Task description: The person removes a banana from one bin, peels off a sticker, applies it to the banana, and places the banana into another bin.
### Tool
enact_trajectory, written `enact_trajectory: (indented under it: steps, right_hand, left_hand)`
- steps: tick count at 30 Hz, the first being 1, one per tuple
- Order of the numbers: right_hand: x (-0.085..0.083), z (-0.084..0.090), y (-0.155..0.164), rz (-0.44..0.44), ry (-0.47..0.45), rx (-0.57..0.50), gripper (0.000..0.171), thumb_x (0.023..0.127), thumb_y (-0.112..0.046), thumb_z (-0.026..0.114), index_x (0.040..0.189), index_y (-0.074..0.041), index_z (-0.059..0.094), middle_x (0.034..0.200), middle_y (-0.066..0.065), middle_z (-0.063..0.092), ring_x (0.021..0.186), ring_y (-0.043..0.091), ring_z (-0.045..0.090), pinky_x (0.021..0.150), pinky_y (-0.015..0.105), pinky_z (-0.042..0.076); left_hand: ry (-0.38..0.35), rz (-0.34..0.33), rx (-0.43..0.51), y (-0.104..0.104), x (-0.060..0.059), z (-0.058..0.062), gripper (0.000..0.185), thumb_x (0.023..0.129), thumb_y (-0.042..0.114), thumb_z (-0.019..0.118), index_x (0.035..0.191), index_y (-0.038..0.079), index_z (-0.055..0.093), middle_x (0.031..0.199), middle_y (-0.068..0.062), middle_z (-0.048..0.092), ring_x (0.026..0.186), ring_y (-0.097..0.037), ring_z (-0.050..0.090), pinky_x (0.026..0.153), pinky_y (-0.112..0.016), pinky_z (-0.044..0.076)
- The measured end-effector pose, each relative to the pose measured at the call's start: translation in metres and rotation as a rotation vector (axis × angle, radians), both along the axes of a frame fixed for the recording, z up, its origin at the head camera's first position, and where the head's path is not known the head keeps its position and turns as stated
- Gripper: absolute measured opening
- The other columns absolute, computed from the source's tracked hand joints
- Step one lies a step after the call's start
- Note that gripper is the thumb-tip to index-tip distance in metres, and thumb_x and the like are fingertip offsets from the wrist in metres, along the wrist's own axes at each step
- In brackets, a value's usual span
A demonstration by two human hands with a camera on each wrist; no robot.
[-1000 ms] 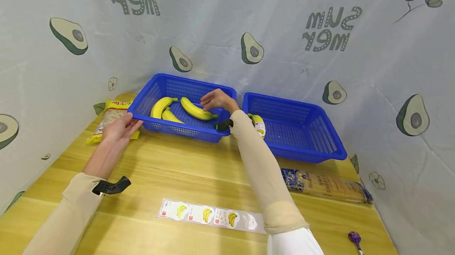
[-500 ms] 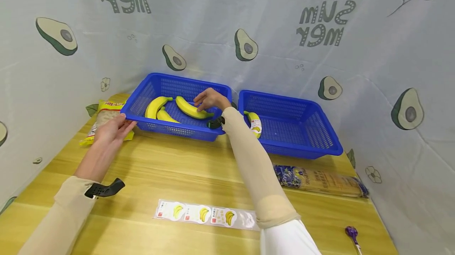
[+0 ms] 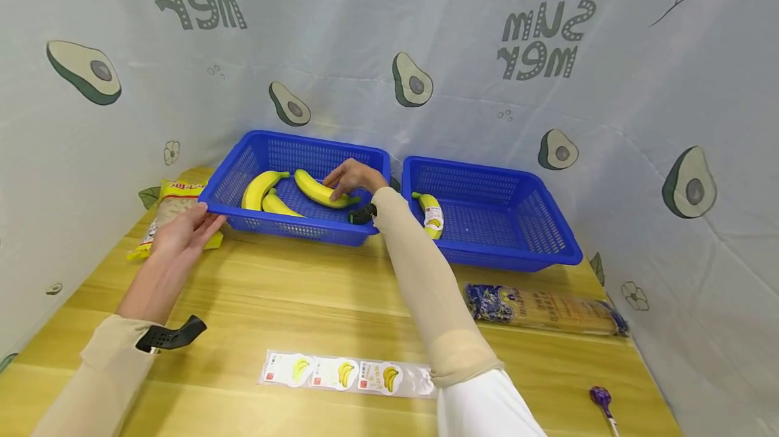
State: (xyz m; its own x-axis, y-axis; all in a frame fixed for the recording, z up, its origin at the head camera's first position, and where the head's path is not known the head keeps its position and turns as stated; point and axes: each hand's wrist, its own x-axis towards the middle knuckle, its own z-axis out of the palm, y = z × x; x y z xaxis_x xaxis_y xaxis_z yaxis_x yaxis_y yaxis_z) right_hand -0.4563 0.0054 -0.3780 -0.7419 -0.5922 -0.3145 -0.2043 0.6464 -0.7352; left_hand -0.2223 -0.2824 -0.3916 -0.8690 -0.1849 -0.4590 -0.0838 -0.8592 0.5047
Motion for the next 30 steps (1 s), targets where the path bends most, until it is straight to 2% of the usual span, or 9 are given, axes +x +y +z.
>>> enact_trajectory:
  steps: [5, 8, 13, 15, 18, 20, 22, 28, 30]
  right_hand:
    - [0.002, 0.002, 0.007, 0.006, 0.004, 0.036, 0.045, 0.093, 0.001, 0.083, 0.138, -0.004, 0.073, 0.144, 0.016, 0.068, 0.133, 0.030, 0.064, 0.113, 0.042, 0.053]
    - [0.004, 0.004, 0.011, 0.011, 0.005, 0.035, 0.044, 0.094, 0.002, 0.082, 0.136, -0.002, 0.074, 0.144, 0.017, 0.068, 0.133, 0.030, 0.064, 0.112, 0.042, 0.054]
    - [0.007, 0.012, 0.017, 0.035, 0.060, 0.017, 0.042, 0.094, 0.001, 0.082, 0.136, -0.002, 0.074, 0.146, 0.015, 0.067, 0.133, 0.028, 0.064, 0.111, 0.039, 0.055]
    - [0.009, 0.015, 0.020, 0.045, 0.082, 0.008, 0.042, 0.094, 0.001, 0.082, 0.136, -0.002, 0.074, 0.146, 0.015, 0.068, 0.133, 0.028, 0.064, 0.109, 0.038, 0.056]
    - [0.010, 0.021, 0.025, 0.063, 0.110, -0.009, 0.042, 0.094, 0.001, 0.082, 0.136, -0.002, 0.074, 0.144, 0.015, 0.069, 0.132, 0.027, 0.065, 0.104, 0.035, 0.057]
    - [0.012, 0.026, 0.028, 0.071, 0.119, -0.025, 0.042, 0.094, 0.000, 0.082, 0.136, -0.001, 0.074, 0.143, 0.016, 0.069, 0.131, 0.027, 0.066, 0.098, 0.034, 0.058]
    - [0.013, 0.031, 0.031, 0.081, 0.127, -0.034, 0.042, 0.094, 0.000, 0.082, 0.136, -0.001, 0.074, 0.142, 0.016, 0.070, 0.131, 0.027, 0.066, 0.097, 0.033, 0.058]
    - [0.020, 0.049, 0.039, 0.129, 0.136, -0.056, 0.041, 0.094, 0.002, 0.082, 0.135, 0.001, 0.073, 0.141, 0.018, 0.070, 0.131, 0.029, 0.067, 0.107, 0.033, 0.056]
    - [0.022, 0.056, 0.040, 0.156, 0.142, -0.085, 0.041, 0.094, 0.002, 0.082, 0.134, 0.002, 0.073, 0.140, 0.018, 0.070, 0.131, 0.029, 0.068, 0.106, 0.033, 0.057]
  left_hand:
    - [0.010, 0.000, 0.009, 0.005, -0.001, 0.000, 0.059, 0.107, 0.000, 0.060, 0.159, 0.019, 0.040, 0.100, -0.010, 0.068, 0.102, -0.016, 0.070, 0.112, -0.031, 0.047]
    - [0.011, -0.001, 0.021, 0.007, -0.001, 0.000, 0.054, 0.107, 0.000, 0.060, 0.155, 0.018, 0.046, 0.103, -0.010, 0.068, 0.108, -0.015, 0.070, 0.112, -0.031, 0.046]
    - [0.013, -0.009, 0.018, 0.009, -0.001, 0.000, 0.043, 0.106, 0.001, 0.062, 0.147, 0.015, 0.054, 0.111, -0.009, 0.068, 0.123, -0.014, 0.065, 0.113, -0.031, 0.047]
    - [0.013, -0.019, 0.018, 0.010, -0.001, -0.001, 0.050, 0.106, 0.001, 0.062, 0.152, 0.017, 0.050, 0.114, -0.009, 0.067, 0.127, -0.013, 0.063, 0.113, -0.031, 0.047]
    - [0.015, -0.020, 0.029, 0.010, 0.000, -0.002, 0.067, 0.106, 0.000, 0.061, 0.165, 0.022, 0.037, 0.114, -0.008, 0.065, 0.128, -0.011, 0.060, 0.115, -0.030, 0.044]
    - [0.013, -0.013, 0.030, 0.011, 0.000, -0.003, 0.076, 0.106, -0.001, 0.061, 0.169, 0.025, 0.028, 0.113, -0.007, 0.064, 0.127, -0.011, 0.060, 0.115, -0.030, 0.043]
    - [0.005, -0.005, 0.019, 0.012, 0.000, -0.003, 0.079, 0.106, -0.001, 0.062, 0.171, 0.026, 0.025, 0.110, -0.007, 0.065, 0.122, -0.011, 0.062, 0.114, -0.031, 0.045]
    - [-0.006, -0.015, -0.113, 0.019, 0.000, -0.005, 0.074, 0.107, 0.002, 0.061, 0.171, 0.019, 0.027, 0.097, -0.006, 0.069, 0.094, -0.014, 0.072, 0.097, -0.031, 0.060]
    - [0.014, -0.019, -0.110, 0.017, 0.000, -0.005, 0.074, 0.108, 0.001, 0.059, 0.171, 0.018, 0.026, 0.093, -0.007, 0.071, 0.090, -0.015, 0.073, 0.097, -0.031, 0.059]
